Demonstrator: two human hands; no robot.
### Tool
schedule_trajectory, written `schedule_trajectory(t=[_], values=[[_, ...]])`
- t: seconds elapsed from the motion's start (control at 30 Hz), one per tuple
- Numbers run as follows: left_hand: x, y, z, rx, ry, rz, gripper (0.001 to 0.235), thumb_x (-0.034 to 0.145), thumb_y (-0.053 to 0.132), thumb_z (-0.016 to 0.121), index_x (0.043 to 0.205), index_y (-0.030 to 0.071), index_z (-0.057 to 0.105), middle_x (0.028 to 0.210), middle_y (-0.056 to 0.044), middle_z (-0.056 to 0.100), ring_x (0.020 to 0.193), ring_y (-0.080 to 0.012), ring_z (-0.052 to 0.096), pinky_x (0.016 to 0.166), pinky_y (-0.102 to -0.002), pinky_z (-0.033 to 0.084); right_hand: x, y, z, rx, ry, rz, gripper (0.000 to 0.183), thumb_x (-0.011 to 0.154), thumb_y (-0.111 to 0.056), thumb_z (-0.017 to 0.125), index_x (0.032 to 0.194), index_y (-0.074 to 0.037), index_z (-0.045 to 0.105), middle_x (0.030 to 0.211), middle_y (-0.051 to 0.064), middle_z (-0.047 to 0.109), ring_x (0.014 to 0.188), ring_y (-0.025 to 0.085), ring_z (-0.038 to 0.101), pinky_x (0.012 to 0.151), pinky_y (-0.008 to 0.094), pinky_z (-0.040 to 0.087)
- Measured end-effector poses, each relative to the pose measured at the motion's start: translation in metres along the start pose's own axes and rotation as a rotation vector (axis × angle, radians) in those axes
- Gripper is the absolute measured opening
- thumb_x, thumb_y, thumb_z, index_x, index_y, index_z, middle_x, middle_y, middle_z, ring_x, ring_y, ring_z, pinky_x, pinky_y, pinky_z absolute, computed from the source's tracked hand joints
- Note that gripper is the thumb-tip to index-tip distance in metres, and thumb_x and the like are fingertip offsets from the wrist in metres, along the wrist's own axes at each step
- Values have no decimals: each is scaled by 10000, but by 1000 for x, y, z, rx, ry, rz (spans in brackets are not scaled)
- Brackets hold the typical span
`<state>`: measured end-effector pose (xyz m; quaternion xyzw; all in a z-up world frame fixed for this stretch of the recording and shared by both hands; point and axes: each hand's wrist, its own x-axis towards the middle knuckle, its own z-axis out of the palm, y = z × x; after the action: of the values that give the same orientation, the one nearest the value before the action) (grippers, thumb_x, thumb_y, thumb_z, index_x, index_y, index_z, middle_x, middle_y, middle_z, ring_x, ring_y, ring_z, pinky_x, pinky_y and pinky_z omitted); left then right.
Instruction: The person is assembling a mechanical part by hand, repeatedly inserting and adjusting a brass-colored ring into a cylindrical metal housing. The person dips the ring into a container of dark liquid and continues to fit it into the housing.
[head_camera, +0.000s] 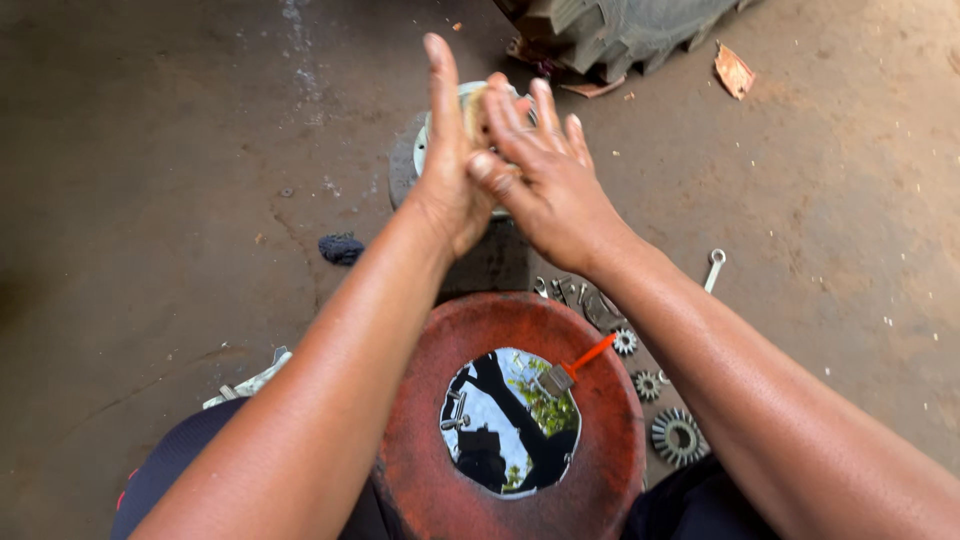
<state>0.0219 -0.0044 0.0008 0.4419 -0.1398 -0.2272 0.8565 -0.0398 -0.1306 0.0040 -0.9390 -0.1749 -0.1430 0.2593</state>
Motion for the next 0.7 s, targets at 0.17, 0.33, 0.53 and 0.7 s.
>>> schedule_trajectory(t=[0.17,0.33,0.53,0.7], values=[[10,-7,-8,-138,12,-28,1013,811,809,331,1629,228,194,1652,-37,282,1487,-302,359,1197,-515,333,5,4,7,11,53,-106,816,1030,-643,349,1656,-132,238,1739,142,200,1623,387,33,1271,604,4],[2,-19,-2,-46,11,91,777,993,671,387,1590,174,392,1639,-85,439,1486,-256,433,1194,-452,343,8,7,12,-69,21,83,879,991,-636,379,1639,-75,182,1689,134,197,1589,376,23,1213,592,-24],[8,-27,6,-193,286,-4,633,967,568,405,1485,225,522,1424,-103,609,1289,-270,596,1073,-433,473,4,0,19,199,113,135,708,1054,-529,343,1578,-54,351,1664,152,326,1595,354,105,1248,531,12],[7,-39,6,180,304,152,626,987,533,366,1424,142,587,1198,-49,681,1034,-174,668,693,-374,536,5,4,6,288,347,306,387,987,-357,646,1229,-76,758,1190,106,719,1198,289,594,1024,453,447]])
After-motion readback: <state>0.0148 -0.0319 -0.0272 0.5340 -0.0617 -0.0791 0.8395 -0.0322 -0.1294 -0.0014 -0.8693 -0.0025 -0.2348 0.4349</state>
